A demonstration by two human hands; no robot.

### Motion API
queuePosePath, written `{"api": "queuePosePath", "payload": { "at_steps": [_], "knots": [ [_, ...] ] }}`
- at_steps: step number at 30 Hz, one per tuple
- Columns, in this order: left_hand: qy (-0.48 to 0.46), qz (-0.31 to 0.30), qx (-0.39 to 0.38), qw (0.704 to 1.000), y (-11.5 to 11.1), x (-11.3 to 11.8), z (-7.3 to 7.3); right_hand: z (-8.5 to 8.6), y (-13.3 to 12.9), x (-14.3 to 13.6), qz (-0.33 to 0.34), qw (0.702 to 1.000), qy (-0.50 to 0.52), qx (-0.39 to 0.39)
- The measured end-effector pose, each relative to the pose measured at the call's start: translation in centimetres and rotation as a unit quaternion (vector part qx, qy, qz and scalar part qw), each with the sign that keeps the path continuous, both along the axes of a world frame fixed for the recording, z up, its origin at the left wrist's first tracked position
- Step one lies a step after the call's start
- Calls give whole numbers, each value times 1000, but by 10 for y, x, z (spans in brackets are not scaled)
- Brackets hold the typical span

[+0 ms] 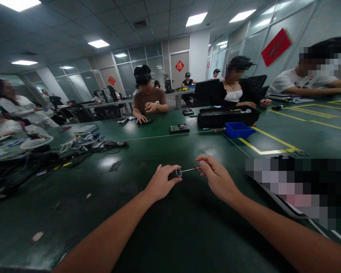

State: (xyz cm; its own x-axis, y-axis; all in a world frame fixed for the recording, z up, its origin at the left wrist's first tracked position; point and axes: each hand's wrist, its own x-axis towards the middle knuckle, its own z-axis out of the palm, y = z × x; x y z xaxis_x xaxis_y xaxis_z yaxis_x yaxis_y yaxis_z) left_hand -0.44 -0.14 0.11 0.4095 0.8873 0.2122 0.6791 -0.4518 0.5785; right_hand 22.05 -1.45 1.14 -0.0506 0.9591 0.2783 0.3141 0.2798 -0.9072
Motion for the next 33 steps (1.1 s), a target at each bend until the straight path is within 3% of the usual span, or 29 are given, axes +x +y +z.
{"api": "queuePosePath", "payload": {
  "at_steps": [5, 9, 11, 15, 19, 33],
  "knots": [
    [21, 11, 0, 1000, 0, 0, 2, -3, 4, -5, 2, 994, 107, -31],
    [8, 4, 36, 999, 0, 0, 4, -8, 12, -3, 2, 958, 261, -121],
    [11, 5, 39, 999, 1, 0, 3, -11, 16, -1, -9, 953, 275, -124],
    [27, 7, 14, 1000, 3, -1, -1, -14, 18, 2, -42, 971, 218, -86],
    [25, 6, 20, 999, 3, 0, -3, -12, 14, 0, -34, 986, 156, -45],
    [51, -7, 1, 999, 2, 2, -5, -1, 1, -3, -29, 999, 9, 28]
  ]
}}
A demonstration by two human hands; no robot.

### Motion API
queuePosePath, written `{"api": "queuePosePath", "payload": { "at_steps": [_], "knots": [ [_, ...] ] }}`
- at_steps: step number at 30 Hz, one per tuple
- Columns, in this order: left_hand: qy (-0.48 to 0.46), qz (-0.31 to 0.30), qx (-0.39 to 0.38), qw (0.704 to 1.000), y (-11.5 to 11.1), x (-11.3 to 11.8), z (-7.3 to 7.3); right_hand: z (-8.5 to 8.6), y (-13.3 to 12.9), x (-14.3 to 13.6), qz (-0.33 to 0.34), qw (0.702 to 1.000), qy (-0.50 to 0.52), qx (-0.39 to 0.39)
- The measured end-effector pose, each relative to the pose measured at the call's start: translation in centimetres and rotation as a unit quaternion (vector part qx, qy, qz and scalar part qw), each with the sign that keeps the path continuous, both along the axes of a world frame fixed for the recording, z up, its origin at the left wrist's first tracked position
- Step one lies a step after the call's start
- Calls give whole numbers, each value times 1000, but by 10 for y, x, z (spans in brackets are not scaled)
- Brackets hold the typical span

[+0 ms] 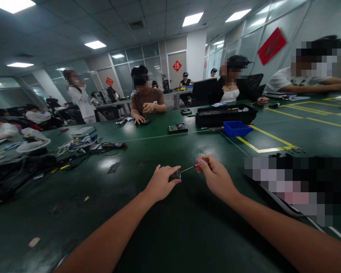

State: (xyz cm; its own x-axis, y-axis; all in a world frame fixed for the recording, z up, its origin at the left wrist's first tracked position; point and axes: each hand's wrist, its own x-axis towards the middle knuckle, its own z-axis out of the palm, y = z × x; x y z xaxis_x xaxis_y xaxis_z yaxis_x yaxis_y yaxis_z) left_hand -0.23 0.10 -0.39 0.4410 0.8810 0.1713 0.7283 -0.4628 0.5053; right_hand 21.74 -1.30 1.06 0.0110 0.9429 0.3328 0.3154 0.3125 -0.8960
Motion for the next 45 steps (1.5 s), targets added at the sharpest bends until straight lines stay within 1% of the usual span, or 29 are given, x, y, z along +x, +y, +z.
{"api": "queuePosePath", "payload": {
  "at_steps": [6, 11, 16, 20, 23, 28, 31, 38, 42, 45],
  "knots": [
    [32, 1, 3, 999, 4, 1, -2, 1, -2, 1, -36, 998, -54, 9],
    [14, 11, 2, 1000, 6, -1, -4, 2, -1, 3, -46, 996, -74, 5],
    [16, 13, 20, 1000, 6, -1, -2, -2, 1, 3, -25, 998, -57, 17],
    [30, -3, 25, 999, 5, 1, 0, -4, 1, 2, 1, 997, -69, 21],
    [35, -11, 31, 999, 6, 2, -1, -1, 0, 2, 3, 996, -84, 21],
    [36, -3, 31, 999, 7, 1, -2, 3, 0, 2, -8, 994, -108, 16],
    [16, 12, 16, 1000, 7, 0, -1, 3, 0, 1, -19, 993, -116, 12],
    [-84, 54, -6, 995, 8, -2, 3, 6, 0, 4, -34, 993, -115, 1],
    [-116, 78, -37, 990, 8, -4, 11, 5, 0, 4, -37, 993, -110, 2],
    [-108, 93, -53, 988, 7, -5, 20, 3, 1, 4, -36, 993, -108, 10]
  ]
}}
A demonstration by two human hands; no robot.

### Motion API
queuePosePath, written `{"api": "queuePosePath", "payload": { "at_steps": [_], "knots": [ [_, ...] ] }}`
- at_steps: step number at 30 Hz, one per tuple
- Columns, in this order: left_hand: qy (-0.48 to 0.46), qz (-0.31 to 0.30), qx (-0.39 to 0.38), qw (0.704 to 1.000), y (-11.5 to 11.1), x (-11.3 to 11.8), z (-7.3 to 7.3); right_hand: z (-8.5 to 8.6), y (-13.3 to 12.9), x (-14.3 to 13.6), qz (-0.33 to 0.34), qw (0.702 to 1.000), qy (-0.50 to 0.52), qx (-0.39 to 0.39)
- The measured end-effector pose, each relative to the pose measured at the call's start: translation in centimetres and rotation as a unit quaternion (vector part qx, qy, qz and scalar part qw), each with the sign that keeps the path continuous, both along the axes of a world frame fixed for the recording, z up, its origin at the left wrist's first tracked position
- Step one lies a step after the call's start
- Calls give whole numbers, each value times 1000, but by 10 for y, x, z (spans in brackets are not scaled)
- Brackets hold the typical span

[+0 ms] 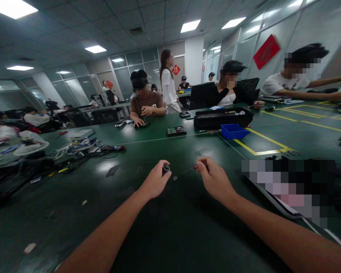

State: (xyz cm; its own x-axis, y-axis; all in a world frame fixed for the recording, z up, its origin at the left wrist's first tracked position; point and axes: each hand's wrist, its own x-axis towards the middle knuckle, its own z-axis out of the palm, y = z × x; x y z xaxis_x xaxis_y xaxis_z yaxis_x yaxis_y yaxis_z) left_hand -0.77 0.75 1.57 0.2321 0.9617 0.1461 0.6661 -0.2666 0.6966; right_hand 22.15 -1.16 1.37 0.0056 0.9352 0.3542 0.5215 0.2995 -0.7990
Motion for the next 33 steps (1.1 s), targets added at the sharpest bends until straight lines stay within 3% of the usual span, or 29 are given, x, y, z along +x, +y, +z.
{"api": "queuePosePath", "payload": {
  "at_steps": [5, 15, 22, 25, 28, 30, 33],
  "knots": [
    [60, -2, -9, 998, -2, 2, 4, -3, 2, 0, -2, 1000, 7, 4],
    [240, -59, 26, 969, -3, 12, -5, -3, 1, 0, -4, 1000, 8, 4],
    [296, -95, 57, 949, 8, 24, -11, -4, 2, 1, -4, 1000, 15, 3],
    [261, -96, 43, 960, 14, 17, -11, -5, 2, 2, -5, 1000, 20, 0],
    [156, -96, 17, 983, 21, 0, -5, -5, 3, 2, -1, 1000, 22, -1],
    [62, -60, -18, 996, 27, -14, 0, -5, 3, 2, 0, 1000, 21, -4],
    [-77, 45, -77, 993, 33, -41, 7, -3, 2, 2, -1, 1000, 20, -6]
  ]
}}
